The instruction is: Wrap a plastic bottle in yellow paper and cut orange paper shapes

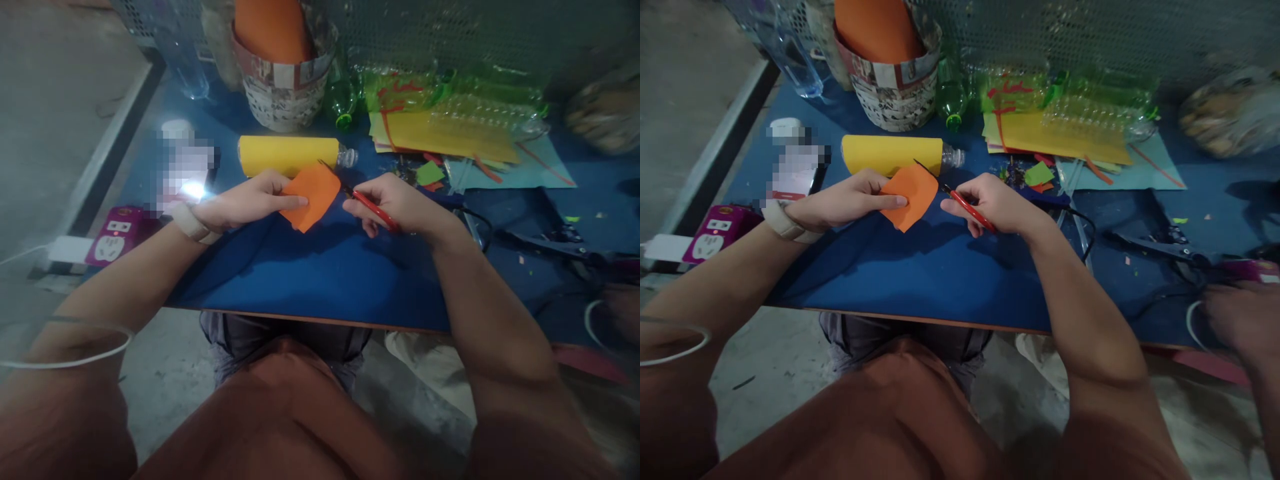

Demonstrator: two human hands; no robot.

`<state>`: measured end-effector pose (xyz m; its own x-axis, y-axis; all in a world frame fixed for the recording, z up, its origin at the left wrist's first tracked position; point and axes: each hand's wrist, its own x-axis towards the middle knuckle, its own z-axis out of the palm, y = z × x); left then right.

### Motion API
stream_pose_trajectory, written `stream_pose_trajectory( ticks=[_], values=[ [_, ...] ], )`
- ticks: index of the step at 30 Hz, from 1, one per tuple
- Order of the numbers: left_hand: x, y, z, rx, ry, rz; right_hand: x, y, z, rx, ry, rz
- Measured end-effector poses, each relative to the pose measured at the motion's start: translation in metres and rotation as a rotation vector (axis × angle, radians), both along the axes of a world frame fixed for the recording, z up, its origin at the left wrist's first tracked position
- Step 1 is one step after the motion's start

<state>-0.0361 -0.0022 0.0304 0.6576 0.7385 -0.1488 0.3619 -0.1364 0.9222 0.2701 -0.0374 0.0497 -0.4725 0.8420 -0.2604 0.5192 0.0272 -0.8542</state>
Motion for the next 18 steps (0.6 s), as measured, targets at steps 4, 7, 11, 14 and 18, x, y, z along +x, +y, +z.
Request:
stream_pose_trajectory(
  ticks=[4, 7, 11, 14, 18],
  values=[
    [0.0007, -0.0009, 0.0006, -0.013, 0.008, 0.028, 0.0019, 0.0002, 0.0006, -0.001, -0.018, -0.004],
    [0.0007, -0.0007, -0.0004, -0.03, 0.002, 0.042, 0.004, 0.0011, 0.0009, 0.011, -0.034, 0.013],
    [-0.0002, 0.0, -0.0009, -0.023, 0.008, 0.026, 0.0069, 0.0033, -0.0001, 0.024, -0.049, 0.056],
    [-0.0005, 0.0001, -0.0007, -0.016, 0.008, 0.023, 0.0087, 0.0043, 0.0001, 0.032, -0.067, 0.06],
    [-0.0003, 0.0004, -0.001, -0.01, 0.004, 0.022, 0.0099, 0.0046, 0.0011, 0.03, -0.107, 0.064]
  ],
)
